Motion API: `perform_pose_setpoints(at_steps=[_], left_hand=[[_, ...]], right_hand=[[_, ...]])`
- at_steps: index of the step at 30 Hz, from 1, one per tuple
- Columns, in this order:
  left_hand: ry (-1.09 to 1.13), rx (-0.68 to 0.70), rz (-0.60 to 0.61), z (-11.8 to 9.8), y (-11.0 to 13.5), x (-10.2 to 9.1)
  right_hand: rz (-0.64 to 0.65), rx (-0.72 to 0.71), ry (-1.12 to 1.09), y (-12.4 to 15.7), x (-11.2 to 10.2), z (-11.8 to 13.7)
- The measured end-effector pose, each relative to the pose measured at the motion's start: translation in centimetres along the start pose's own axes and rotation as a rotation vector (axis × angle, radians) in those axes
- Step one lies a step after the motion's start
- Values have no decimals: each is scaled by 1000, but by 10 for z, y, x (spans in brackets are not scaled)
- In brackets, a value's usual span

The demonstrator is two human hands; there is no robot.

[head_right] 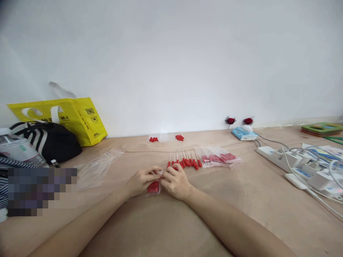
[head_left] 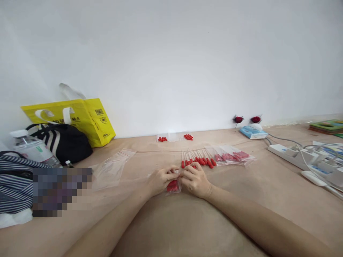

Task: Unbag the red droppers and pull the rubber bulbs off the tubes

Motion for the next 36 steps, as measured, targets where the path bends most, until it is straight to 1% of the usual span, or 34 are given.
perform_pose_setpoints(at_steps=[6, 11, 15, 20, 24, 27, 29, 31, 33, 36], left_hand=[[-97, 104, 65, -4, 0, 4], [-204, 138, 158, -7, -2, 12], [-187, 128, 187, -3, 0, 14], [-107, -5, 161, 8, 2, 2], [32, -144, 154, 7, 6, -10], [78, -299, 119, 5, 23, -17], [80, -360, 100, 3, 39, -19], [85, -396, 96, 1, 53, -19], [102, -424, 109, 0, 62, -18], [122, -455, 115, 1, 63, -15]], right_hand=[[48, -37, 47, -1, 3, 4], [90, -92, 46, -3, 5, 8], [127, -116, 41, -2, 8, 6], [215, -58, 7, 2, 15, -2], [277, -3, -100, 5, 16, -8], [324, 47, -266, 9, 13, -12], [366, 82, -369, 12, 12, -14], [400, 125, -432, 13, 13, -14], [406, 193, -458, 13, 16, -15], [378, 344, -494, 12, 23, -18]])
Point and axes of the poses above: each hand's wrist, its own y-axis away from the middle knuckle, its own x-axis out of the palm, z = x × y, the point moved 6 cm from there along -y, towards the middle knuckle, and after that the axes turned 6 degrees about z, right-handed, at the moved point
